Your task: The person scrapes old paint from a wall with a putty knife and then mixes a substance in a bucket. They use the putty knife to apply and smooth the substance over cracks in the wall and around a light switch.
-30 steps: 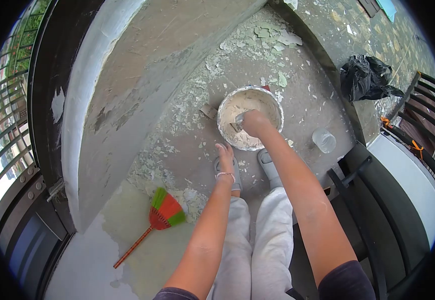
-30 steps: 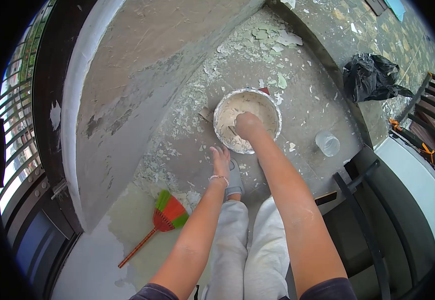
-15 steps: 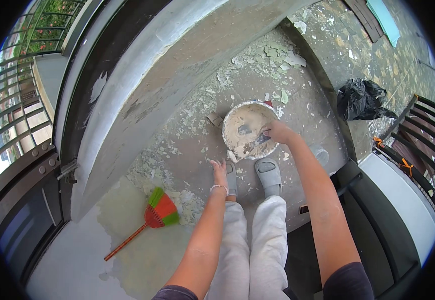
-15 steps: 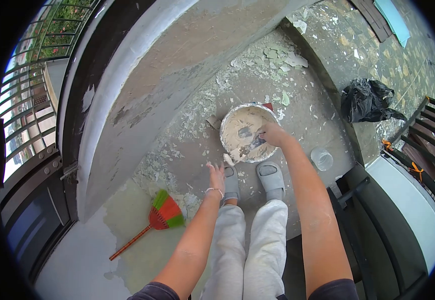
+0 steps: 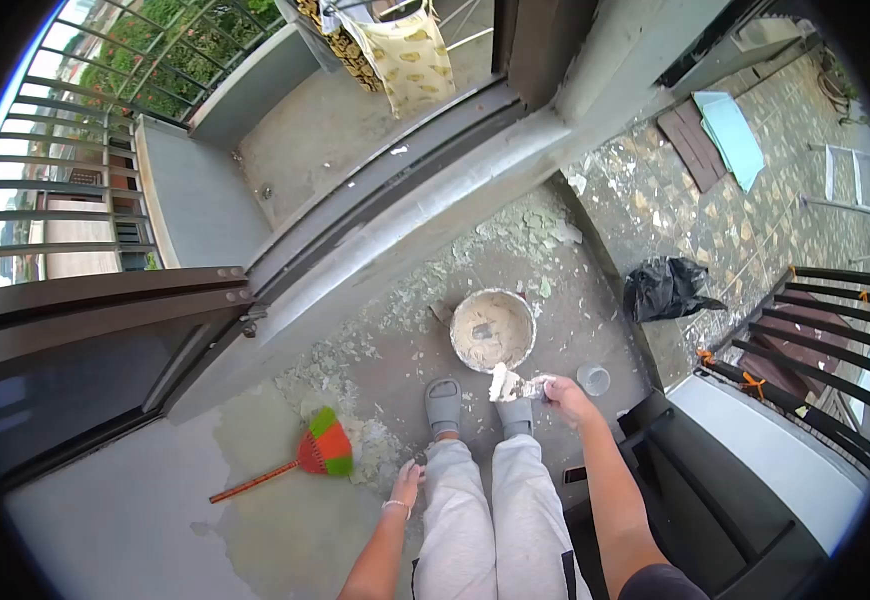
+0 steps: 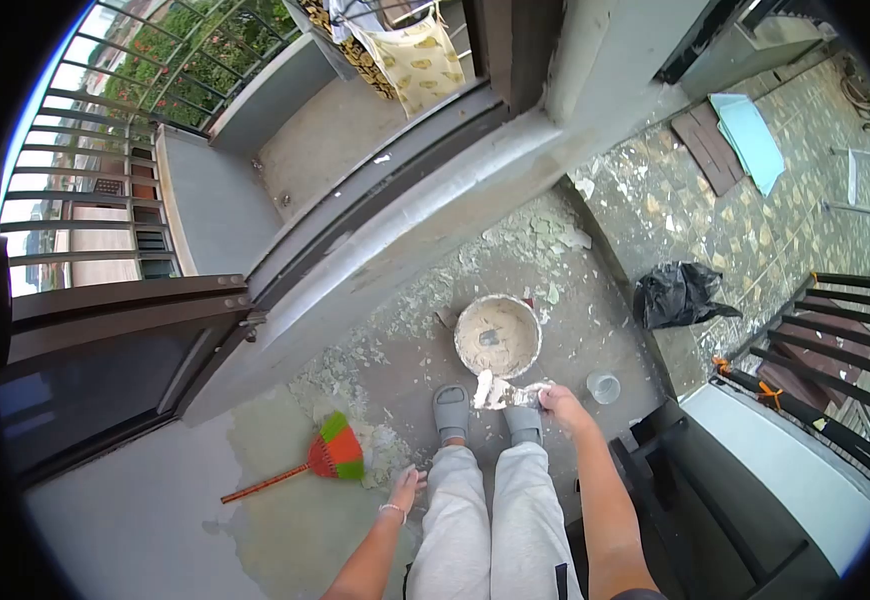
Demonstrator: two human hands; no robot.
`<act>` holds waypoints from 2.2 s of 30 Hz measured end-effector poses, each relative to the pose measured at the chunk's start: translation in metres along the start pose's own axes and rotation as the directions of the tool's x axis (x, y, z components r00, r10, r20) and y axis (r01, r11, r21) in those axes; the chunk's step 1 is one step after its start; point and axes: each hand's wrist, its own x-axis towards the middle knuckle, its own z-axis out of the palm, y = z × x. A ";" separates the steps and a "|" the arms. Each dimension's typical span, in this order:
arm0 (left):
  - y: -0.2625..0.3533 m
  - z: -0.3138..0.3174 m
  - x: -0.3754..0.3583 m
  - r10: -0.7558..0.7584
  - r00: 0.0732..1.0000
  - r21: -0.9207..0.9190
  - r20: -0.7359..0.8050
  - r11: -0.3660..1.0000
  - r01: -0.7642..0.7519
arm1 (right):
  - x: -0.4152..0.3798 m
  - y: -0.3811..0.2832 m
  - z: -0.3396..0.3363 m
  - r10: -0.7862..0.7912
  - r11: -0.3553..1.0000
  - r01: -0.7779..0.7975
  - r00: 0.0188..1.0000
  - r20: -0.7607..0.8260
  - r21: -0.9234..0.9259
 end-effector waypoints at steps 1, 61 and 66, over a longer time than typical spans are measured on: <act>0.009 -0.008 -0.053 0.004 0.998 -0.040 -0.057 0.999 -0.006 | -0.034 -0.026 0.037 -0.057 0.995 0.057 0.998 -0.007 0.083; -0.412 0.415 -0.654 -0.896 -0.055 -0.487 0.442 -0.188 -0.853 | -0.767 0.648 0.521 0.821 0.570 0.821 -0.568 0.053 -0.025; -0.434 0.422 -0.649 -0.863 -0.110 -0.432 0.493 -0.133 -0.892 | -0.806 0.723 0.502 0.780 0.625 0.779 -0.621 -0.076 0.054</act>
